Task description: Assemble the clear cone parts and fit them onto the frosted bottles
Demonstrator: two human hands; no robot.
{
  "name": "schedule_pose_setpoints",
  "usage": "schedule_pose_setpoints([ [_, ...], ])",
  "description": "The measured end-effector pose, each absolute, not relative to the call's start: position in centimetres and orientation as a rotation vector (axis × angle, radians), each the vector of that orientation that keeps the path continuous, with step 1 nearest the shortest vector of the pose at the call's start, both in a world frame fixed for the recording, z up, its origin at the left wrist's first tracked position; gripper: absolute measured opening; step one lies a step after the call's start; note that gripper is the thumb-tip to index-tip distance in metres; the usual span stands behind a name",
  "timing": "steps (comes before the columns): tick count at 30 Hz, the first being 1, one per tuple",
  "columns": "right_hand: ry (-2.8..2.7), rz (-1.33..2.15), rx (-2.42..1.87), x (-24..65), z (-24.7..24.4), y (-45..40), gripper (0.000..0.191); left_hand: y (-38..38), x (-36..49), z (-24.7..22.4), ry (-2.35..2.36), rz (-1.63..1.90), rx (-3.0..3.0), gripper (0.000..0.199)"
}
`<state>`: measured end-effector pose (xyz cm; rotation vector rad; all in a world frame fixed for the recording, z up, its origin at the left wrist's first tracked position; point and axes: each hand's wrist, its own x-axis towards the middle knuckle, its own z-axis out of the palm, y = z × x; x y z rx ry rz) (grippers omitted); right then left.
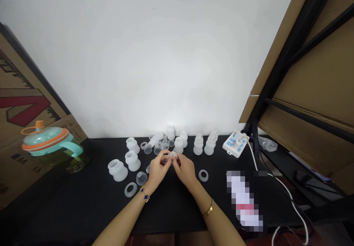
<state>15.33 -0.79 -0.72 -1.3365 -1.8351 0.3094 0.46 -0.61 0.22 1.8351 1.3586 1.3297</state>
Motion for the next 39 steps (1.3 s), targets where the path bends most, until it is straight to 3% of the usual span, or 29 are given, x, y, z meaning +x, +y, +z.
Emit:
schedule_pose_setpoints([
  [39, -1.827, 0.308, -1.353, 15.25, -1.09, -0.54, 0.032, -0.5, 0.41, -0.24, 1.384, 1.371, 1.871, 0.016],
])
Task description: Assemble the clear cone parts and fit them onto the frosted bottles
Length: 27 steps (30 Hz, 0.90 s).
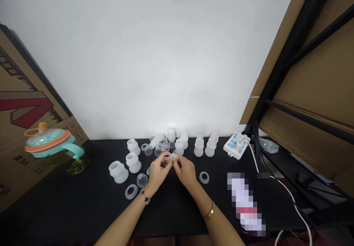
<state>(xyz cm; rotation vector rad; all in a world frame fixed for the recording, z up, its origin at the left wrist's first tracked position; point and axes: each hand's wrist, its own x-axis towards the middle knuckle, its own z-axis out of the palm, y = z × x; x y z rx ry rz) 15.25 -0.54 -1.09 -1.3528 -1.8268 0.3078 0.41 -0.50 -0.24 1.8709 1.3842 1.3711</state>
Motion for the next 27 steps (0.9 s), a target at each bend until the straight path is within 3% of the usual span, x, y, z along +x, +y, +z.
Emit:
schedule_pose_setpoints([
  [14, -1.771, 0.41, -1.353, 15.29, -1.15, -0.54, 0.028, -0.11, 0.0, -0.69, 1.479, 1.369, 2.091, 0.025],
  [20, -1.728, 0.486, -1.281, 15.32, -1.15, -0.42, 0.033, -0.11, 0.15, -0.44, 1.399, 1.359, 1.88, 0.03],
  [27, -1.733, 0.484, -1.283, 15.21, -1.16, -0.49, 0.032, -0.37, 0.4, 0.22, 1.287, 1.346, 1.798, 0.018],
])
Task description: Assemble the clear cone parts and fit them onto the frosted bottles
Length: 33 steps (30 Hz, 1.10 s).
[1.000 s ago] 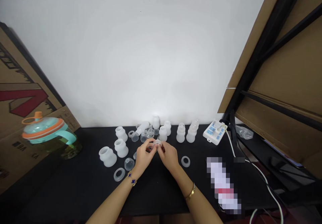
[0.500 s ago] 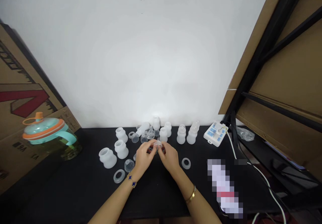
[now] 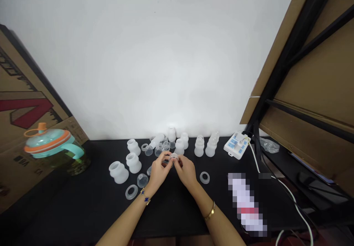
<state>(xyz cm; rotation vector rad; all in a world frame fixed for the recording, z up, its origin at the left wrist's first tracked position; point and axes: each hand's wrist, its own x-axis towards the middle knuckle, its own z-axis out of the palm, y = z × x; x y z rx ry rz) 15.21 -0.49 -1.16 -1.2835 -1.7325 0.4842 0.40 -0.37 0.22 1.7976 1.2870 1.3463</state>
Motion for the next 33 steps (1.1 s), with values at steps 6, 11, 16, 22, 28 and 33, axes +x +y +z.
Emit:
schedule_pose_setpoints([
  [6, -1.751, 0.418, -1.316, 15.21, -1.29, -0.5, 0.032, -0.5, 0.42, 0.27, 1.314, 1.329, 1.826, 0.016],
  [11, -1.764, 0.397, -1.338, 15.18, -1.39, -0.39, 0.031, -0.3, 0.33, -0.25, 1.34, 1.333, 1.861, 0.018],
  [16, -1.778, 0.356, -1.367, 15.16, -1.34, -0.38, 0.034, -0.24, 0.26, -0.42, 1.374, 1.339, 1.895, 0.021],
  [22, -1.783, 0.366, -1.416, 15.09, -0.9, -0.68, 0.031, -0.32, 0.18, -0.31, 1.464, 1.303, 1.997, 0.023],
  [28, -1.739, 0.446, -1.386, 15.21, -0.96, -0.62, 0.031, -0.38, 0.27, -0.37, 1.498, 1.3, 2.087, 0.023],
  [33, -1.688, 0.508, -1.342, 15.25, -0.98, -0.55, 0.034, -0.42, 0.4, -0.21, 1.424, 1.297, 1.954, 0.019],
])
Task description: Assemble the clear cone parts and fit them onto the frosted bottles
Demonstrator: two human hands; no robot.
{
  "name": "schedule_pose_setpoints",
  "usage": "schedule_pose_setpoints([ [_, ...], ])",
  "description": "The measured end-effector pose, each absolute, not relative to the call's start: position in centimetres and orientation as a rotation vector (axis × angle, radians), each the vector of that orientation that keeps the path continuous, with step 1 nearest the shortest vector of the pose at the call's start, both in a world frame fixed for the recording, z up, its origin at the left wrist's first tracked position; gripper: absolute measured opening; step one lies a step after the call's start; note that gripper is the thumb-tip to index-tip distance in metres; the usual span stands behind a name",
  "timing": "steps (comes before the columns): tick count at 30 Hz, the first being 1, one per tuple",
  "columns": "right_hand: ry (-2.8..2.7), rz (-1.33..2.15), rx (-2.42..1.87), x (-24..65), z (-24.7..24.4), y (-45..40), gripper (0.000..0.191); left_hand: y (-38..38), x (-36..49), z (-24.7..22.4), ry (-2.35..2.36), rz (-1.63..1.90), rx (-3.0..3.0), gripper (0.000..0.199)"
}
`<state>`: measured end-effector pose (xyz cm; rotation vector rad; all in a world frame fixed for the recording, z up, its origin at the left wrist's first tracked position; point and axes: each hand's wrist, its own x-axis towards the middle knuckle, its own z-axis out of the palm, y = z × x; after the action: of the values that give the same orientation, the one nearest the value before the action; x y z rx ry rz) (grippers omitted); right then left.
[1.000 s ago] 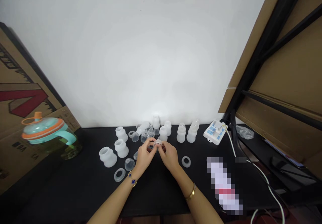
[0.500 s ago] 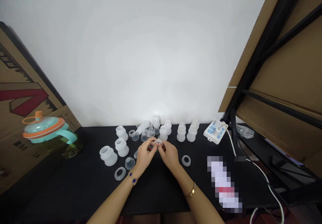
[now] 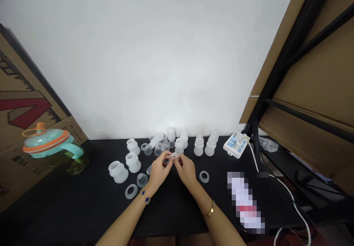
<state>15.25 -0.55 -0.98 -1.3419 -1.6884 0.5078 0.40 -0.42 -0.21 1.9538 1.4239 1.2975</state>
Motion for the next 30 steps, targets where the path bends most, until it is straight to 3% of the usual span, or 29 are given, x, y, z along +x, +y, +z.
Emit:
schedule_pose_setpoints([
  [30, -1.793, 0.332, -1.369, 15.29, -1.72, -0.09, 0.033, -0.23, 0.06, -0.54, 1.504, 1.254, 2.112, 0.028],
])
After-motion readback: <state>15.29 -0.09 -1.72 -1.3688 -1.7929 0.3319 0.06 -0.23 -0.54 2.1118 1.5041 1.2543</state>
